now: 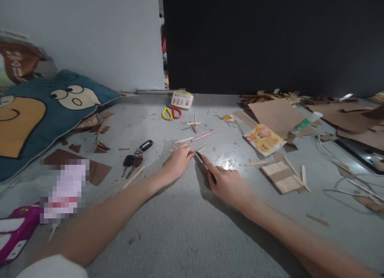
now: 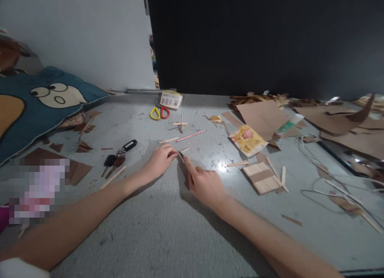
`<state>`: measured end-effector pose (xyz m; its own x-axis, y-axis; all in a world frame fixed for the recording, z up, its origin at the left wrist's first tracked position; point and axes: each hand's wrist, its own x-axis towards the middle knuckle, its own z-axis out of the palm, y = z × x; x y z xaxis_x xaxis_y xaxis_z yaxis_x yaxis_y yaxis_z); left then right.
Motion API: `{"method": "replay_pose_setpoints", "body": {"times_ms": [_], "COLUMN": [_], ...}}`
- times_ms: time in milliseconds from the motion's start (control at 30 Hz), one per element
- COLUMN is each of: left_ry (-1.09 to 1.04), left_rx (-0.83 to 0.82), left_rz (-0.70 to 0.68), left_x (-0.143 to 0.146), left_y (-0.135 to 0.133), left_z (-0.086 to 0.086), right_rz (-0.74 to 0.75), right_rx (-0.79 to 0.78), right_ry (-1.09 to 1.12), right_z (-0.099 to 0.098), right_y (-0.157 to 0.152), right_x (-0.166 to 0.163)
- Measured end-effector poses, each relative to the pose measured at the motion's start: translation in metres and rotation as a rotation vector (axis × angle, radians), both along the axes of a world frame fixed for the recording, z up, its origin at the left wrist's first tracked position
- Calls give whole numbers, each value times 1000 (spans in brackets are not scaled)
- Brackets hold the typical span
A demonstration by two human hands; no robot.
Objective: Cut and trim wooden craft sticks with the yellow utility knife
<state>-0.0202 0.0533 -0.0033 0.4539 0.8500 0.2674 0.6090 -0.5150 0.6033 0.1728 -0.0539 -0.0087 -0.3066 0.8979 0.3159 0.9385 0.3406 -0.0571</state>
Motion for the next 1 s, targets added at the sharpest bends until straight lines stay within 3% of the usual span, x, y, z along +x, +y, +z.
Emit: {"method": "replay_pose_setpoints", "body": {"times_ms": [433, 1000], "left_ry": [9, -15], "left_rx": [38, -31], "left_rz": [36, 28], "left_x": [0, 1], "left_y": [-2, -2], "left_z": [-2, 2], "right_rz": [-25, -22], "right_rx": [-15, 44], "right_ry": [29, 95], "right_z": [0, -2], "right_y": [2, -3], "right_x": [-2, -1]}}
